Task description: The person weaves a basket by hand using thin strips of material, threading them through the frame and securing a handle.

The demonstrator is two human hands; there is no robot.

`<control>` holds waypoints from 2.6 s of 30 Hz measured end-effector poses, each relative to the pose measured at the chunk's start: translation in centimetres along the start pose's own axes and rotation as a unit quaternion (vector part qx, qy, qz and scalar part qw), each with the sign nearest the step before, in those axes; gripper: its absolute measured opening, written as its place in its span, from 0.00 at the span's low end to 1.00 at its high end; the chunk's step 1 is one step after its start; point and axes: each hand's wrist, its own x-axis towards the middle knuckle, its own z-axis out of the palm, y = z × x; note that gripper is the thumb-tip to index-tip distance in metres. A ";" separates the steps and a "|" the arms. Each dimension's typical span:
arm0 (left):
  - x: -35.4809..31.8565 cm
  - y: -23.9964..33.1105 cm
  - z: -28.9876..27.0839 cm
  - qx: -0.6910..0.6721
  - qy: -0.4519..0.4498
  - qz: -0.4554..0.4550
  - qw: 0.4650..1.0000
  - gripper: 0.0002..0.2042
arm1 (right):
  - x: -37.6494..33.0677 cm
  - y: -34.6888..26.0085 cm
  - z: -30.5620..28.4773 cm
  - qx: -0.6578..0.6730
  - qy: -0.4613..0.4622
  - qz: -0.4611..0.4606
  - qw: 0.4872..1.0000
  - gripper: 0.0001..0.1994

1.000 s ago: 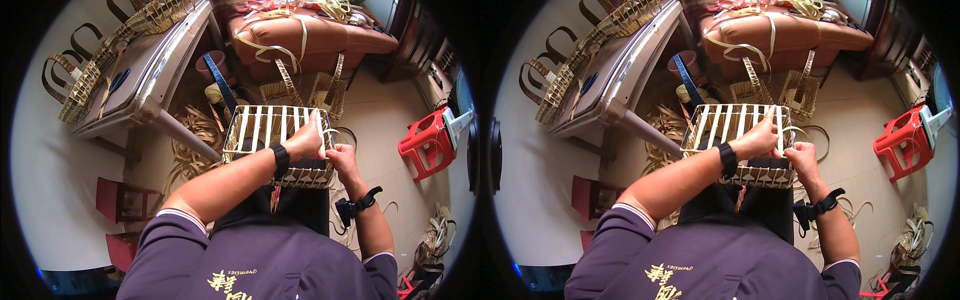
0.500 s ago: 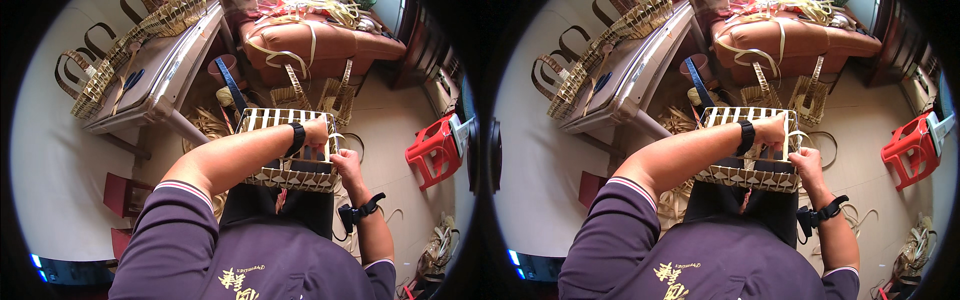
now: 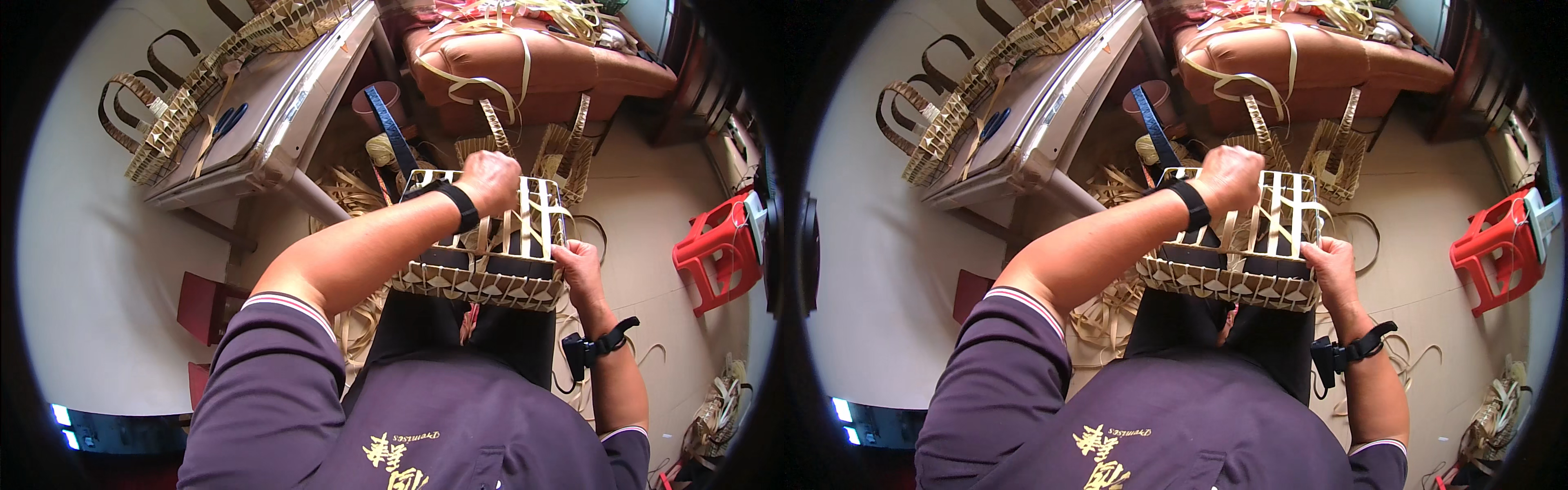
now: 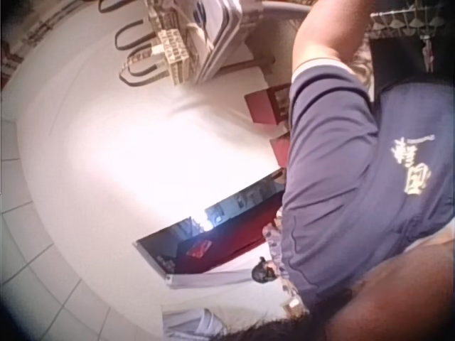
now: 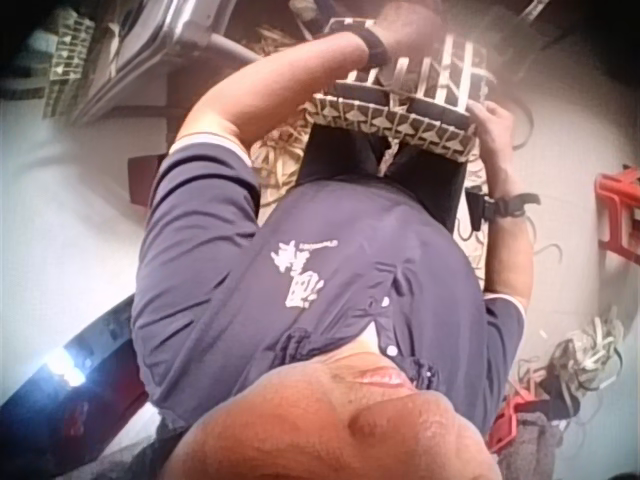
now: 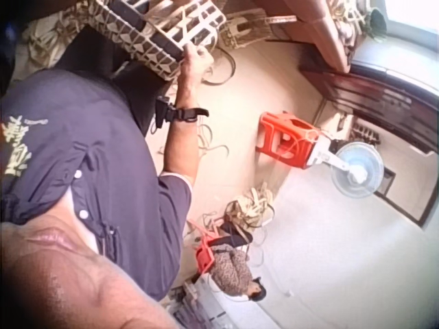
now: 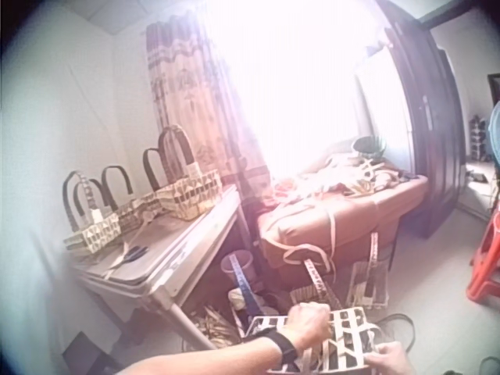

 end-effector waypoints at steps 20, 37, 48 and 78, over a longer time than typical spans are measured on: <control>1.8 -3.4 4.6 -0.801 -0.086 -0.118 0.580 0.05 | 0.2 0.6 0.2 -0.026 0.025 -0.010 0.999 0.13; 3.9 -1.0 4.9 -0.197 -0.153 -0.103 0.963 0.39 | 0.0 0.3 0.0 -0.027 0.038 -0.012 0.999 0.12; 4.6 -1.2 5.3 -0.266 -0.163 -0.106 0.944 0.38 | 0.0 0.3 0.0 -0.022 0.024 -0.019 0.999 0.13; 2.1 -4.2 1.8 -0.012 -0.062 0.038 0.997 0.11 | 0.1 -0.4 0.1 -0.014 0.008 -0.034 0.999 0.12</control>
